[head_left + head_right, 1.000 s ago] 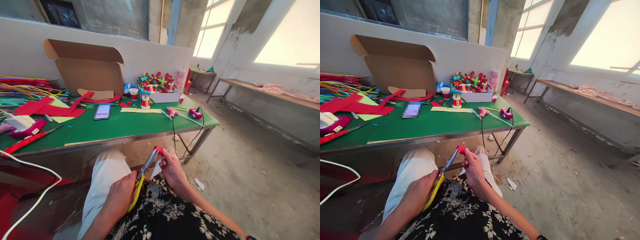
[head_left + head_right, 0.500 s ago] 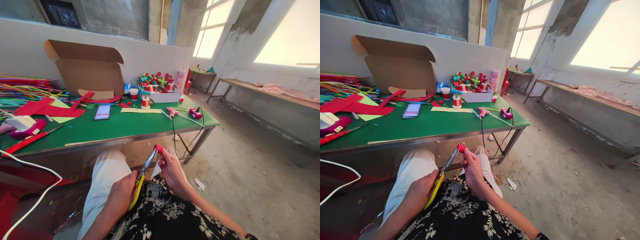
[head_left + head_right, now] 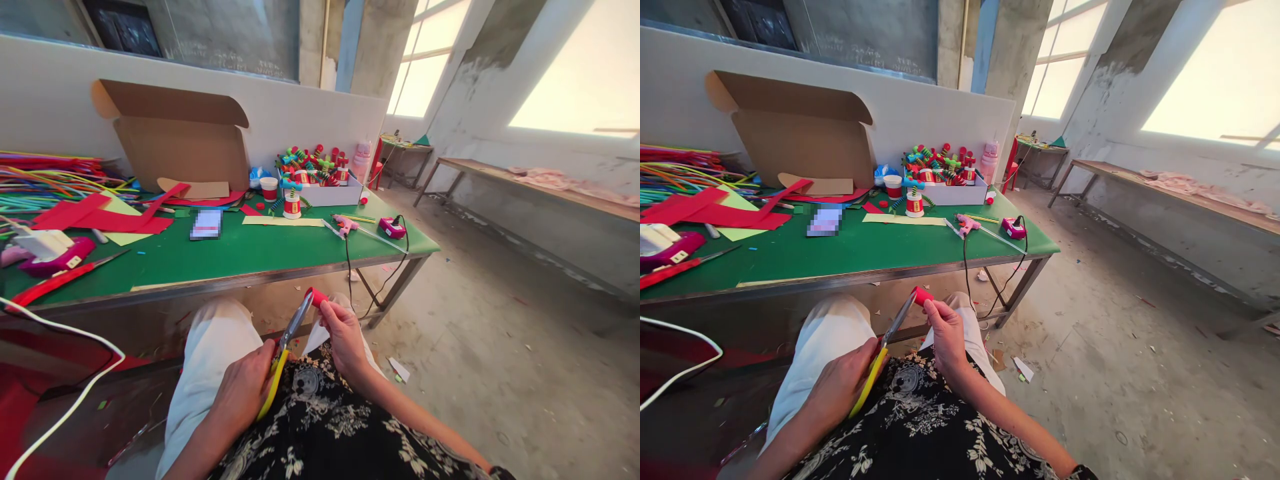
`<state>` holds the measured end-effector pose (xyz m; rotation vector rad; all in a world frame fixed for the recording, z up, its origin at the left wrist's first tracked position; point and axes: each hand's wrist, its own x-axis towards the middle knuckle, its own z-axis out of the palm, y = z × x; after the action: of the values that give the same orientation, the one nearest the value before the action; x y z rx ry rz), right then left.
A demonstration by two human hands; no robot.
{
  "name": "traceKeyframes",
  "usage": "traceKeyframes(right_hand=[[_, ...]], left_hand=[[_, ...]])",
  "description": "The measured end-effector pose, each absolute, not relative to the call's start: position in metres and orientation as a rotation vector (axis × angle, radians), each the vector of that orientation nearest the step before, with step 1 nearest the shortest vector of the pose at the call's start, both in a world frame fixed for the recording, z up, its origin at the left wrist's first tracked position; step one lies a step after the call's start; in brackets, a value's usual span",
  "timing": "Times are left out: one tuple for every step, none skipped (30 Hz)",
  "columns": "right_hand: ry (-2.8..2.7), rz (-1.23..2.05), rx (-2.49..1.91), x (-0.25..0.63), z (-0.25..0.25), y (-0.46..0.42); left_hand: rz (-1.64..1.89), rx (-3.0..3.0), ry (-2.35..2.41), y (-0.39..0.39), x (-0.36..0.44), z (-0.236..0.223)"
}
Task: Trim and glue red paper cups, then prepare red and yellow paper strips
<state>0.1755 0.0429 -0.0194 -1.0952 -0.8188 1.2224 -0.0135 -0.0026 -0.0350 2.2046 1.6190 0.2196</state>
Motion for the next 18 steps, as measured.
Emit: traceKeyframes(right_hand=[[-0.829,1.219,-1.093,0.1754,-0.0193,0.0431],[-0.837,1.217,-1.090,0.1753,-0.0192,0.0431],[-0.841,1.218,-1.086,0.1752,-0.0191,0.0431],[-0.841,1.219,-1.084,0.1751,-0.0189,0.0429],[-0.840,1.225,-1.083,0.1752,-0.0188,0.0426],[-0.836,1.233,-1.083,0.1753,-0.0187,0.0423],[-0.831,1.243,-1.086,0.1755,-0.0186,0.0420],[-0.829,1.252,-1.090,0.1758,-0.0184,0.0417],[-0.829,1.253,-1.095,0.1762,-0.0182,0.0415],[-0.837,1.244,-1.100,0.1766,-0.0179,0.0413],[-0.854,1.223,-1.104,0.1770,-0.0176,0.0412],[-0.878,1.192,-1.106,0.1774,-0.0173,0.0411],[-0.906,1.157,-1.107,0.1777,-0.0171,0.0411],[-0.936,1.120,-1.105,0.1781,-0.0170,0.0410],[-0.965,1.084,-1.104,0.1784,-0.0170,0.0410],[-0.994,1.050,-1.103,0.1788,-0.0173,0.0408],[-1.020,1.018,-1.103,0.1791,-0.0176,0.0407],[-1.045,0.990,-1.105,0.1795,-0.0181,0.0405]], left_hand=[[0.224,2.200,1.614,-0.0027,-0.0132,-0.0348],[0.228,2.195,1.612,-0.0027,-0.0128,-0.0344],[0.234,2.192,1.608,-0.0027,-0.0124,-0.0340],[0.239,2.189,1.607,-0.0028,-0.0121,-0.0335],[0.240,2.185,1.610,-0.0029,-0.0119,-0.0331],[0.236,2.179,1.614,-0.0030,-0.0120,-0.0328],[0.231,2.172,1.616,-0.0030,-0.0122,-0.0328],[0.228,2.167,1.618,-0.0031,-0.0126,-0.0329],[0.227,2.164,1.618,-0.0031,-0.0132,-0.0333],[0.226,2.163,1.615,-0.0030,-0.0138,-0.0339],[0.226,2.163,1.610,-0.0030,-0.0143,-0.0346],[0.227,2.162,1.603,-0.0029,-0.0148,-0.0353],[0.227,2.159,1.596,-0.0028,-0.0150,-0.0358],[0.227,2.154,1.591,-0.0028,-0.0152,-0.0362],[0.228,2.149,1.589,-0.0028,-0.0152,-0.0362],[0.232,2.143,1.587,-0.0029,-0.0150,-0.0359],[0.237,2.138,1.587,-0.0031,-0.0148,-0.0353],[0.241,2.132,1.583,-0.0032,-0.0145,-0.0344]])
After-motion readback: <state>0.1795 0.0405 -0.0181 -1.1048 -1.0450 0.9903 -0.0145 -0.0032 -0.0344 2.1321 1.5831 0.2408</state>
